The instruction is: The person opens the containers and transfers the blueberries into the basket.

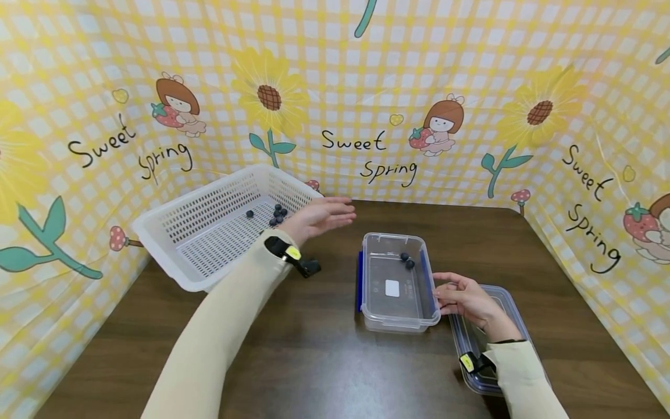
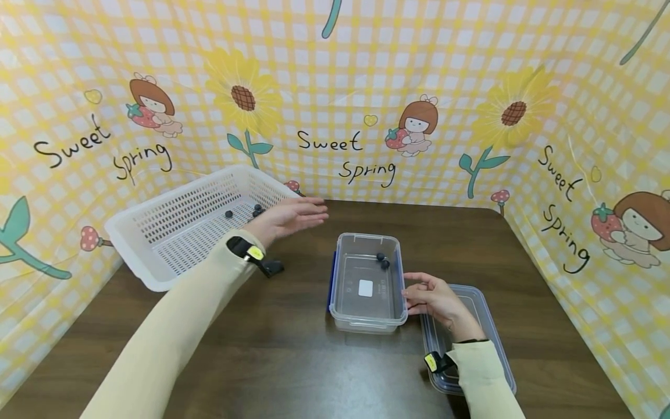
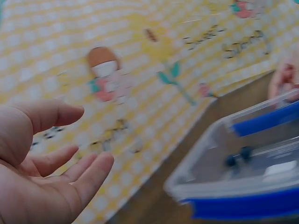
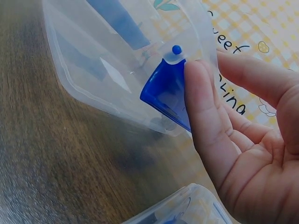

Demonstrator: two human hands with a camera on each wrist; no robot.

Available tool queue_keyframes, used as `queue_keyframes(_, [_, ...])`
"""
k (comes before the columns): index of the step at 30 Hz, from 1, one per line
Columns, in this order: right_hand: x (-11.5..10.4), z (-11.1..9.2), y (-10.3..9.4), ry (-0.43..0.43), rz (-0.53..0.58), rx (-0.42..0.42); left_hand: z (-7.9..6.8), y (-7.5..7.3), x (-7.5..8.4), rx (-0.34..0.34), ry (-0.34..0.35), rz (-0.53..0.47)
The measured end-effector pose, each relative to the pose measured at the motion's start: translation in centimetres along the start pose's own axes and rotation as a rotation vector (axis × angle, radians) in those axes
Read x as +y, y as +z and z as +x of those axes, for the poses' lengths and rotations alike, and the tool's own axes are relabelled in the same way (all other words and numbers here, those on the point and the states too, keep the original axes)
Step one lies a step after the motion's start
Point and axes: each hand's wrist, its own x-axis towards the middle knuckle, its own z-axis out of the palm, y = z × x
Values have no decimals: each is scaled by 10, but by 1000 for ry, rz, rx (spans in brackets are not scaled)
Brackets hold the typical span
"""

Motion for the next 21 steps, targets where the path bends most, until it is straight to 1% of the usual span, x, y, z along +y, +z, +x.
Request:
queue_keyframes(3, [0,0,1,-4,-1,4,10,19,-19,-47,-37,46])
queue_keyframes(7, [0,0,1,-3,-3,9,20,42,-42,-78,-91,96])
queue_keyframes(13, [0,1,0,-10,7,-17,29,69,-71,-117,-126,222])
queue_keyframes(15, [0,1,-1,-15,12,-26,32,76,-79,-121,-135,259])
queue_keyframes(18, [1,0,-1,-23,16,-31,37,85,-90,-117,-165,283])
queue_keyframes(21, [3,0,0,-22,18,-29,42,90,-99,-81,-222,335])
